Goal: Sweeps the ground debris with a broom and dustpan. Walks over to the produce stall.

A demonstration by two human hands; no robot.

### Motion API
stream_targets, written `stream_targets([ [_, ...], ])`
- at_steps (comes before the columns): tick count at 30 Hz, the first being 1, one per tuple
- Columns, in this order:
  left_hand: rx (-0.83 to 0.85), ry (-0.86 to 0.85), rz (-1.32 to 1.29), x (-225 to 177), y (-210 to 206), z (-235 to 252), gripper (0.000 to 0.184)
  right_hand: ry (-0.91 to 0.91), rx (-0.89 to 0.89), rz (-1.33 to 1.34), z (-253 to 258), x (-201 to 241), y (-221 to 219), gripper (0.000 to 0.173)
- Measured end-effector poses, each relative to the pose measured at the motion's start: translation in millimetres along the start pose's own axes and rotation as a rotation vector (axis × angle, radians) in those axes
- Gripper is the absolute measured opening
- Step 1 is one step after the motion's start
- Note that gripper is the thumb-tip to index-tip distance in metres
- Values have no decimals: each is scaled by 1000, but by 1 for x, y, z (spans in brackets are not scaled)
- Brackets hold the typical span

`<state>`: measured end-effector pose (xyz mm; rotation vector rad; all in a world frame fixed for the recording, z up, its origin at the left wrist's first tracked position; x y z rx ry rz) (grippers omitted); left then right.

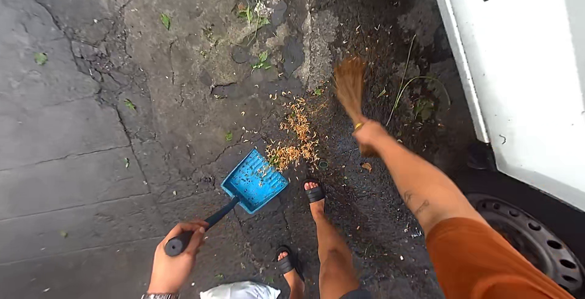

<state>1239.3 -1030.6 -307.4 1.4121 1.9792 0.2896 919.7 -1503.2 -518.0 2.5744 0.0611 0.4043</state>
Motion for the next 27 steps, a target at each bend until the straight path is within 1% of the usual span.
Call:
stream_targets([
  [1, -3, 8, 6, 0, 2, -2, 14, 14, 100, -30, -22, 0, -39, 76],
  [2, -2, 16, 19, -2, 3, -2, 16, 29, 205, -70, -48, -1, -65, 79],
  [3, -2, 21, 27, -4, 3, -2, 18, 39, 281, -101, -77, -2, -77, 78],
  [5, 3, 32, 45, -7, 4, -7, 18, 38, 347, -81, -138, -1, -71, 74],
  [7, 16, 26, 59, -9, 2, -12, 18, 24, 314, -7, -180, 0, -40, 72],
  [8, 23, 22, 66, -10, -1, -14, 17, 11, 261, 36, -186, 0, -24, 71],
  [9, 29, 14, 77, -10, -5, -17, 18, -8, 197, 82, -181, -3, -14, 70],
  [10, 31, 6, 89, -11, -9, -21, 17, -35, 139, 126, -168, -5, -14, 71],
  [11, 30, 3, 105, -11, -14, -25, 17, -61, 101, 154, -151, -5, -25, 72],
  [12, 26, 1, 121, -12, -17, -29, 17, -76, 103, 162, -135, -3, -51, 74],
  [14, 17, -7, 137, -15, -21, -34, 15, -44, 205, 120, -121, 12, -134, 77],
  [16, 15, -17, 140, -16, -25, -37, 14, 10, 337, 90, -138, 34, -206, 79],
  [17, 22, -24, 149, -16, -25, -37, 14, 26, 391, 124, -155, 42, -227, 80],
  [18, 33, -27, 169, -15, -25, -38, 15, 33, 416, 168, -175, 46, -237, 81],
  [19, 49, -23, 188, -12, -26, -40, 16, 31, 419, 212, -201, 43, -234, 80],
  [20, 58, -22, 203, -9, -27, -40, 16, 27, 397, 258, -224, 40, -219, 77],
  [22, 58, -33, 216, -10, -26, -37, 16, 16, 326, 327, -258, 33, -178, 74],
  [23, 60, -37, 219, -10, -25, -37, 16, 10, 283, 347, -265, 29, -160, 73],
  [24, 66, -37, 227, -8, -23, -39, 16, -3, 242, 365, -264, 25, -151, 72],
  [25, 74, -41, 234, -6, -22, -41, 16, -24, 213, 388, -253, 23, -151, 72],
  [26, 81, -46, 239, -4, -21, -40, 16, -49, 198, 407, -234, 23, -162, 72],
  [27, 84, -51, 240, -2, -20, -40, 16, -66, 207, 416, -215, 26, -183, 71],
])
Point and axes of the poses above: each hand's wrist, its own z-axis towards the middle knuckle, its own y-axis out of the back of the hand, x = y × z, the point moved 5 cm from there along z, towards the middle knuckle, and after that the axes turned 13 degrees about y, right-handed, at the moved point
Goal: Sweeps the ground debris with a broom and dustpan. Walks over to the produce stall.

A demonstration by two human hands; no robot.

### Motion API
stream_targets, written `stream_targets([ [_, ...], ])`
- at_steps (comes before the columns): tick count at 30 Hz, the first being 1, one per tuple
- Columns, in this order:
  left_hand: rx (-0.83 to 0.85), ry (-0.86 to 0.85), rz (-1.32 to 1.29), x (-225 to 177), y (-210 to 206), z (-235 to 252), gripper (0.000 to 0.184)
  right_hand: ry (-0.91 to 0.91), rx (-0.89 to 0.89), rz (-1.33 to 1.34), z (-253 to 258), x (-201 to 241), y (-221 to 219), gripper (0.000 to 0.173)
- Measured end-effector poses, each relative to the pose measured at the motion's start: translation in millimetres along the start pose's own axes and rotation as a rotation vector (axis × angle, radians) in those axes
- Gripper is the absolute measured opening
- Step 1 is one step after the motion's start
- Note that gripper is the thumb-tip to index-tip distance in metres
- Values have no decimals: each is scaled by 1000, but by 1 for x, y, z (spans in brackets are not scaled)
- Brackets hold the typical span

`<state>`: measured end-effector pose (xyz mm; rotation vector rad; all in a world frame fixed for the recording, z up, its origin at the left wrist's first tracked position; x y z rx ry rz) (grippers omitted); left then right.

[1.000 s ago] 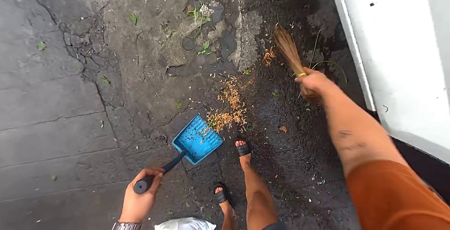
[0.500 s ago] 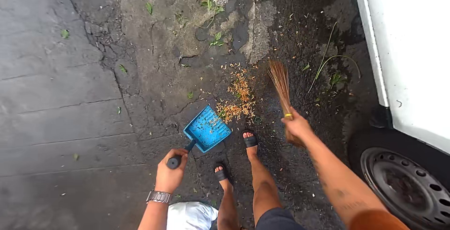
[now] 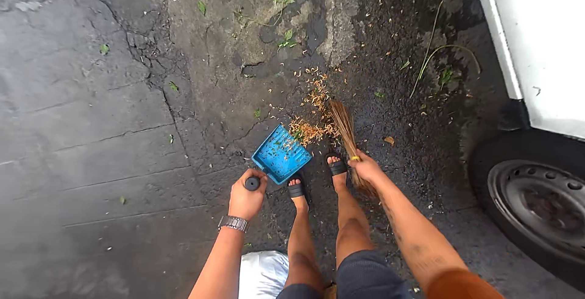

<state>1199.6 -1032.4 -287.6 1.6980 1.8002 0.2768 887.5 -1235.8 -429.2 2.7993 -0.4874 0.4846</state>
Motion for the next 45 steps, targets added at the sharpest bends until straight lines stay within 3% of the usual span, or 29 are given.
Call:
stream_targets([
  [2, 5, -3, -11, 7, 0, -1, 15, -10, 65, -35, 23, -10, -56, 73],
  [4, 5, -20, -18, 12, 3, 1, 16, -21, 118, -76, 7, -9, -91, 79],
  [7, 31, -40, -13, 24, 5, -1, 18, -12, 57, 8, -57, -14, -73, 74],
  [10, 27, -42, -25, 31, 6, 1, 17, -36, -60, 130, -54, -22, -46, 70],
  [12, 31, -35, -23, 35, 6, 0, 16, -67, -66, 176, -21, -32, -70, 63],
  [14, 38, -52, -15, 35, 3, -1, 15, -59, 11, 95, -15, -35, -109, 74],
  [18, 62, -63, -10, 38, 2, -1, 16, -74, -41, 107, -82, -41, -99, 72],
  [21, 52, -54, -15, 38, 5, 10, 16, -85, -122, 200, -48, -41, -85, 67],
  [24, 60, -50, -19, 41, 7, 11, 14, -53, 8, 118, -27, -30, -138, 73],
  [27, 71, -59, -10, 40, 11, 11, 15, -47, 18, 120, -84, -24, -139, 74],
  [29, 53, -65, -21, 39, 18, 15, 14, -29, -73, 115, -105, -24, -109, 71],
  [31, -2, -82, -44, 37, 33, 8, 12, -36, -146, 42, -84, -13, -79, 71],
  [33, -58, -114, -93, 37, 51, 0, 10, -47, -177, -8, -28, 3, -75, 73],
  [35, -77, -149, -94, 41, 60, -3, 12, -9, -105, -21, 21, 20, -125, 76],
  [37, -70, -179, -37, 44, 55, -1, 14, 22, 37, -84, 29, 37, -205, 77],
  [39, -36, -168, 42, 51, 45, -1, 15, 30, 154, -142, -1, 34, -273, 78],
  [40, -25, -166, 65, 50, 43, 2, 16, 35, 176, -173, -18, 36, -284, 79],
  [42, -2, -160, 72, 52, 49, 4, 16, 29, 200, -169, -64, 38, -269, 76],
  [45, 44, -177, 16, 74, 73, 4, 15, 23, 105, -94, -121, 36, -198, 75],
])
Point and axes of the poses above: each hand's wrist, its own z-axis towards the middle knuckle, its own y-axis out of the back of the hand, x = y × z, the point moved 5 cm from there along z, towards the middle knuckle, and after that the axes turned 13 degrees about y, right-handed, at the moved point
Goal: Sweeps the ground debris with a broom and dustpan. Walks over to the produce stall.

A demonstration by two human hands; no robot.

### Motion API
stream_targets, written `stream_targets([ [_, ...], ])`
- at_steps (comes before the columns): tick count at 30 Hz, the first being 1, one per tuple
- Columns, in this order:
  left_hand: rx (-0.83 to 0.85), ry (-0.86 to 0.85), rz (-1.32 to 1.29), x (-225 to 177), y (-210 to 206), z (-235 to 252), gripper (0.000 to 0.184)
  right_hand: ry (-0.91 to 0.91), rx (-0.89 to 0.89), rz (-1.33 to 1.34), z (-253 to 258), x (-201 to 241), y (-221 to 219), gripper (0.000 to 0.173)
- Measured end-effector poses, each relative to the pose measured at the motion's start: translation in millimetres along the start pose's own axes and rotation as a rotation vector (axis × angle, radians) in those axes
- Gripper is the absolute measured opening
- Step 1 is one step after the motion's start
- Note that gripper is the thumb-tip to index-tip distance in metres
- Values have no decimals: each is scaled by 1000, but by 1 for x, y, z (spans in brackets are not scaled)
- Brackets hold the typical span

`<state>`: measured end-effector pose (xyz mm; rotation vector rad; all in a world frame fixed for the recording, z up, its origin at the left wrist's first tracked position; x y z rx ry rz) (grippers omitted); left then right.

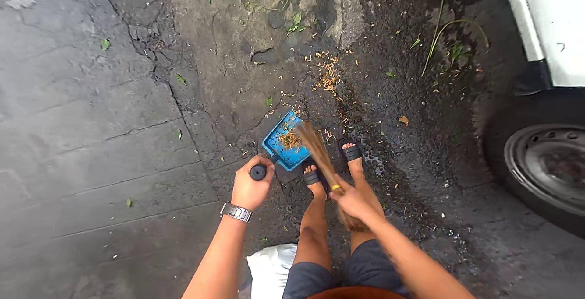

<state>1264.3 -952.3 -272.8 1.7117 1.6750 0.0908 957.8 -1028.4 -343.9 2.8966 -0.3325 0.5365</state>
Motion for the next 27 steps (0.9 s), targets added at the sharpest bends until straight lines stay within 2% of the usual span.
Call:
stream_targets([
  [2, 44, -35, -56, 23, 15, -5, 15, -36, -99, 17, -6, -18, 44, 74],
  [4, 76, -95, -92, 41, 26, -9, 15, -113, -171, 9, 24, -39, 61, 76],
  [6, 85, -145, -87, 49, 31, -13, 14, -166, -196, 53, 62, -45, 26, 74],
  [9, 93, -169, -3, 46, 20, -8, 15, -136, -70, 59, 91, -12, -77, 72],
  [11, 96, -155, 49, 41, 7, -5, 16, -86, 12, 127, 82, 9, -118, 79],
  [13, 83, -156, 43, 48, 3, -10, 16, -44, 31, 186, 47, 12, -119, 79],
  [16, 32, -188, -141, 73, 28, -20, 16, 19, -59, 156, 0, 10, -40, 76],
  [18, -1, -139, -281, 103, 50, -38, 15, 19, -159, 44, -3, -1, 34, 76],
  [20, -56, -68, -409, 129, 67, -50, 14, 11, -238, -3, 36, -2, 101, 77],
  [21, -77, -38, -454, 138, 71, -52, 13, -2, -265, -10, 66, 2, 119, 78],
  [22, -93, -14, -483, 144, 71, -52, 13, -24, -267, -27, 95, 6, 118, 79],
  [23, -99, -1, -494, 144, 68, -50, 12, -38, -232, -71, 118, 13, 96, 78],
  [25, -89, -20, -465, 132, 57, -34, 12, -18, -81, -197, 143, 33, 12, 69],
  [27, -73, -21, -407, 112, 47, -16, 12, 12, 73, -282, 133, 47, -70, 67],
])
Point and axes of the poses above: each hand's wrist, its own z-axis towards the middle knuckle, its own y-axis out of the back of the hand, x = y × z, the point moved 5 cm from there along z, towards the middle knuckle, and after that the axes turned 13 degrees about y, right-handed, at the moved point
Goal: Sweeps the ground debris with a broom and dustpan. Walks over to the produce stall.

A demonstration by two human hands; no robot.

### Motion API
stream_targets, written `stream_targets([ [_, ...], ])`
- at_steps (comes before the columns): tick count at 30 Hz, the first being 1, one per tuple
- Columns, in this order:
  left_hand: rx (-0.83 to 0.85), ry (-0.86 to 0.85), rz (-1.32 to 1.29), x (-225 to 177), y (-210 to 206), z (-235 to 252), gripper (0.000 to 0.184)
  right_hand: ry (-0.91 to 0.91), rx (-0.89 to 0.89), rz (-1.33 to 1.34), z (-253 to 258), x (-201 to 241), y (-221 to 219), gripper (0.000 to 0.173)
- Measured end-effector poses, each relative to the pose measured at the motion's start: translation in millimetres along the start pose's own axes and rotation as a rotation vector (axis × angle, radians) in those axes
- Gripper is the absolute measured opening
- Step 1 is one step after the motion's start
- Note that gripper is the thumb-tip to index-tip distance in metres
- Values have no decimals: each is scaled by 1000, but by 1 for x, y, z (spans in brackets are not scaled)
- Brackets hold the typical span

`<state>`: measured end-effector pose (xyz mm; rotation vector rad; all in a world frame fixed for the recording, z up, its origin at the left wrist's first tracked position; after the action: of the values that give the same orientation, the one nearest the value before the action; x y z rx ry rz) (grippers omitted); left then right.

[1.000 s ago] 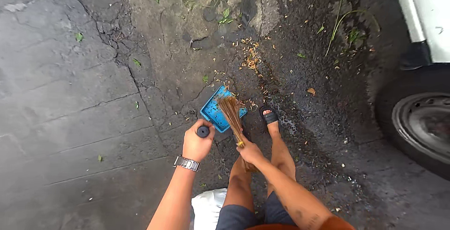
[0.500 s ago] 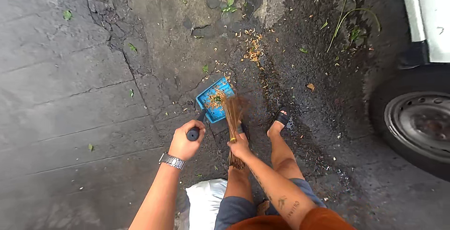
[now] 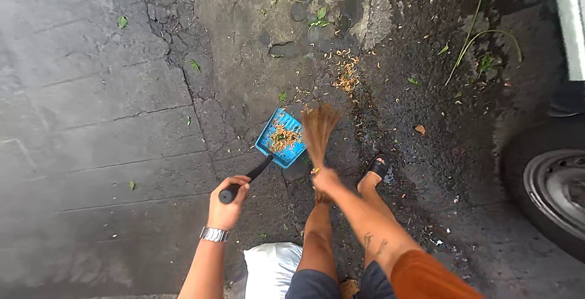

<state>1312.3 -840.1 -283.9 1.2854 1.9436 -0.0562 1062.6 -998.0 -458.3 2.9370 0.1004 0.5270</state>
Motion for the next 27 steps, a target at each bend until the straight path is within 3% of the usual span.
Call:
stream_targets([
  [3, -11, 29, 32, -14, -6, 8, 12, 1, 122, 0, -52, 23, -31, 78],
  [6, -52, 22, -26, -9, 20, 0, 12, 41, -6, 50, -91, 33, 44, 77],
  [8, -106, 40, -79, 4, 40, -20, 12, 89, -123, 4, -68, 45, 106, 76],
  [11, -181, 82, -161, 22, 57, -22, 12, 116, -238, -57, 31, 71, 161, 77],
  [14, -200, 95, -177, 21, 56, -1, 10, 143, -112, -117, 80, 79, 105, 71],
  [16, -154, 72, -143, 8, 46, 16, 11, 152, 75, -181, 53, 70, 52, 76],
  [18, -95, 57, -105, -8, 32, 26, 12, 135, 152, -149, -2, 53, 37, 81],
  [20, -55, 19, -67, -30, 21, 40, 13, 116, 104, -32, -55, 40, 79, 78],
  [23, 0, -22, 15, -72, 1, 59, 14, 64, -161, 160, -96, -3, 189, 73],
  [25, 33, -33, 85, -104, -16, 77, 16, -2, -326, 263, -61, -37, 256, 70],
  [27, 63, -39, 159, -139, -37, 101, 16, -65, -368, 317, 4, -59, 277, 68],
])
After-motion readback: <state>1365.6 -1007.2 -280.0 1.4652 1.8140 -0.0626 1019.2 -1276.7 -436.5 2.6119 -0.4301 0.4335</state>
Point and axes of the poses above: each hand's wrist, its own z-axis towards the middle knuckle, its own y-axis out of the back of the hand, x = y × z, the point moved 5 cm from there along z, towards the middle knuckle, and after that the axes turned 13 degrees about y, right-handed, at the moved point
